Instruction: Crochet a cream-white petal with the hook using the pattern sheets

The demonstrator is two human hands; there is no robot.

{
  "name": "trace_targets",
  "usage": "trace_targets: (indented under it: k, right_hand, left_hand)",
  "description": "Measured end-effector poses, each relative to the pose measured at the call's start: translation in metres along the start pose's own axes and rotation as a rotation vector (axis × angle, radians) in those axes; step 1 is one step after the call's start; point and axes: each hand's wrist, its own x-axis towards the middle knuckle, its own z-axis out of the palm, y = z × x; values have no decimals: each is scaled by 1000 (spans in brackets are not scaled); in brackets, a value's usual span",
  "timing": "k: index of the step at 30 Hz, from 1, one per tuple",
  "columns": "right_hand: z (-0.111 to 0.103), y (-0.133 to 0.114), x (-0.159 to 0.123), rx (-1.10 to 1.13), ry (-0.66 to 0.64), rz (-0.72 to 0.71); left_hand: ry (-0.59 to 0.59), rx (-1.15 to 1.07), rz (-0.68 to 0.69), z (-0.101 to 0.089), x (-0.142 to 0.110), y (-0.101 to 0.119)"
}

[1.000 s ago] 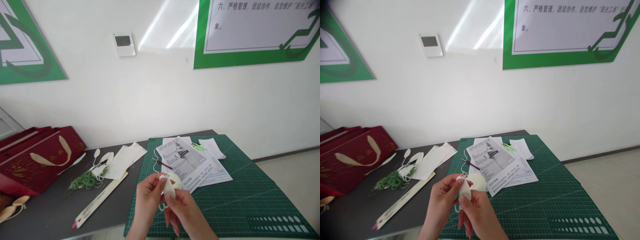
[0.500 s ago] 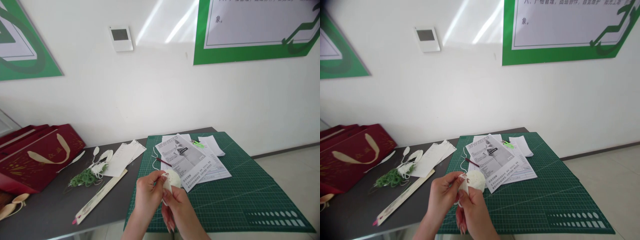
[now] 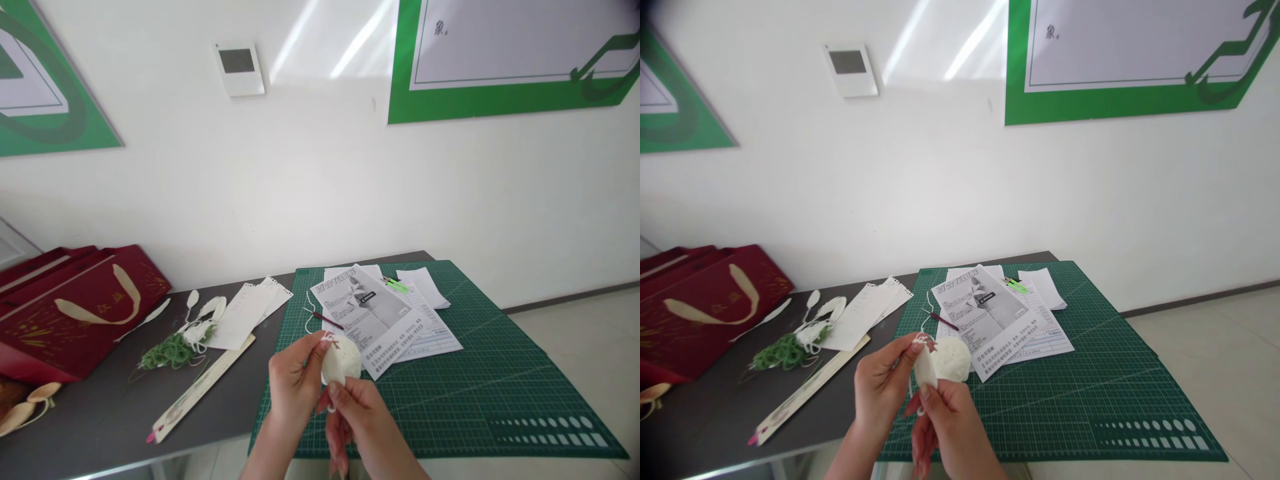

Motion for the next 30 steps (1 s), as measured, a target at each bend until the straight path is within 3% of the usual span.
trace_targets:
  k: [4, 8, 12, 14, 16, 19, 21, 23, 26, 30]
  right_hand:
    - [-5, 1, 1, -33, 79, -69]
    - [-11, -5, -1, -43, 102, -125]
    - [-14, -13, -4, -4, 81, -81]
    - [-13, -14, -4, -7, 67, -62]
    - [-11, -13, -3, -38, 51, -65]
    - [-8, -9, 1, -103, 34, -78]
    - [-7, -6, 2, -123, 50, -89]
    - [-7, -4, 3, -126, 79, -95]
    - [-6, -5, 2, -152, 93, -110]
    - [-1, -6, 1, -147, 57, -106]
  left_hand:
    - [31, -313, -177, -5, 3, -3]
    - [-52, -504, -357, -32, 0, -11]
    - [-319, -454, -574, -64, -6, -16]
    - [-291, -351, -503, -67, -7, -13]
    - [-279, -269, -377, -57, -6, -9]
    - [-286, -189, -328, -26, -9, -2]
    - [-200, -118, -313, -5, -13, 0]
    - [-54, 18, -213, 9, -18, 1]
    - [99, 171, -82, 16, -23, 0]
    - [59, 126, -146, 16, -22, -2]
